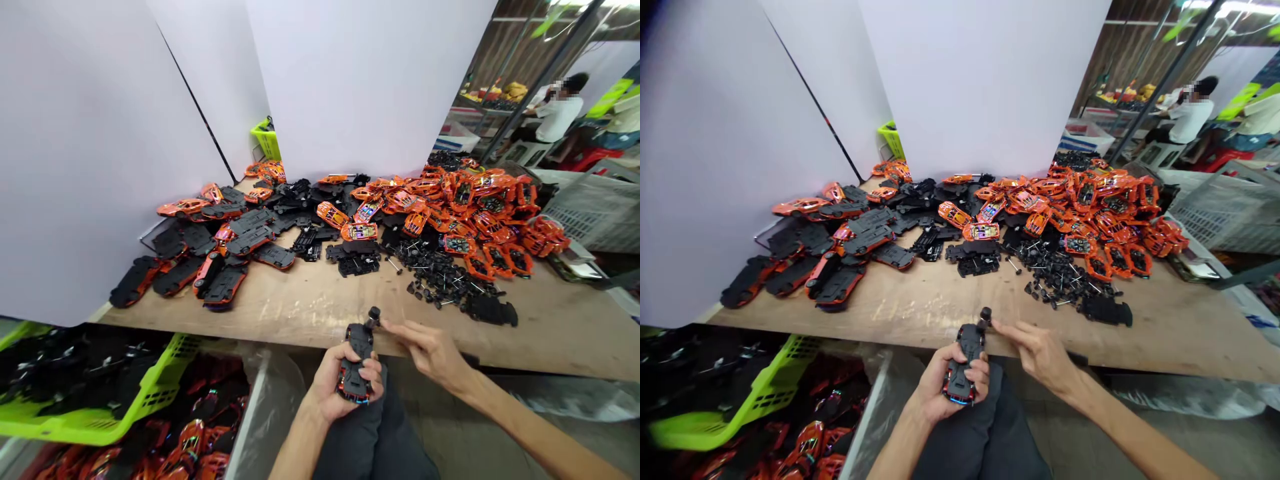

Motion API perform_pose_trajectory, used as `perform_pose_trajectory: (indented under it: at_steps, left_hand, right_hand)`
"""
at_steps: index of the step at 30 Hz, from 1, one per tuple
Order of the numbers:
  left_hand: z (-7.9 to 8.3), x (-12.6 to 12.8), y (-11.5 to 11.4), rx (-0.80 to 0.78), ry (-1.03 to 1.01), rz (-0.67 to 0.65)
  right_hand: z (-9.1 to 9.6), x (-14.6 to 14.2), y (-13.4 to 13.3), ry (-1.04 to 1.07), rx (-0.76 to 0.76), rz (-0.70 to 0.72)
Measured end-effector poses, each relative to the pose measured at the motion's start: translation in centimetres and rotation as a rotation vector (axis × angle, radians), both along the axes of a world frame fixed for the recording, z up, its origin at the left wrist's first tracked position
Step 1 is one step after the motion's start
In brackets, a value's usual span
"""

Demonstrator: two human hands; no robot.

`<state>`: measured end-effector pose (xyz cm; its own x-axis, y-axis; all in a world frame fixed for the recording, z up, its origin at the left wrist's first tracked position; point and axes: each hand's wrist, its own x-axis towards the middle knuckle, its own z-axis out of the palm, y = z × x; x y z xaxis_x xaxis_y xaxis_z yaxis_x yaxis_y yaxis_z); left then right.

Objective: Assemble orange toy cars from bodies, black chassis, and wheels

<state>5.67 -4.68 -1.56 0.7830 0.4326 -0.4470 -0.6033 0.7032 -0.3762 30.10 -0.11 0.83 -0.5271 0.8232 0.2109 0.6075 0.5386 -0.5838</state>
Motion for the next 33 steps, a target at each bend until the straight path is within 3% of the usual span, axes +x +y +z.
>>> perform_pose_trajectory:
  at_steps: [5, 8, 11, 13, 15, 17, 19, 21, 24, 26, 30, 33]
  left_hand:
    - [-0.3, 0.5, -0.7, 0.168, 0.090, 0.031]
    - [0.6, 0.5, -2.5, 0.433, 0.391, -0.035]
    - [2.2, 0.5, -3.6, 0.695, 0.672, -0.048]
    - [3.0, 0.8, -2.9, 0.750, 0.790, 0.140]
    - [3.2, 1.0, -1.2, 0.744, 0.879, 0.373]
    - [2.7, 0.7, 1.0, 0.799, 0.952, 0.465]
    - [1.9, -0.4, 3.0, 0.981, 1.076, 0.390]
    - [1.4, -2.0, 4.4, 1.280, 1.232, 0.221]
    - [0.9, -3.7, 5.4, 1.765, 1.392, -0.036]
    - [0.7, -3.8, 5.5, 1.923, 1.431, -0.103]
    - [0.3, -2.8, 4.9, 1.784, 1.389, -0.047]
    - [-0.2, -2.3, 4.7, 1.676, 1.427, -0.005]
  right_hand:
    - [0.1, 1.5, 1.9, 0.019, -0.017, -0.118]
    - [-0.6, 0.2, 2.9, 0.017, 0.103, -0.221]
    - [-1.3, -1.8, 1.6, 0.183, 0.185, -0.470]
    - [-1.6, -3.6, -0.3, 0.434, -0.018, -0.471]
    - [-1.7, -5.4, -2.2, 0.639, -0.308, -0.347]
    - [-2.1, -6.4, -3.4, 0.729, -0.453, -0.320]
    - [-2.8, -6.5, -3.4, 0.717, -0.410, -0.393]
    - [-4.0, -5.7, -2.5, 0.609, -0.301, -0.396]
    - [-6.2, -4.0, -0.7, 0.450, -0.192, -0.351]
    - [-7.2, -3.2, -0.1, 0.448, -0.214, -0.353]
    - [-6.9, -3.2, -0.5, 0.488, -0.279, -0.346]
    - [-5.6, -4.3, -0.8, 0.455, -0.137, -0.375]
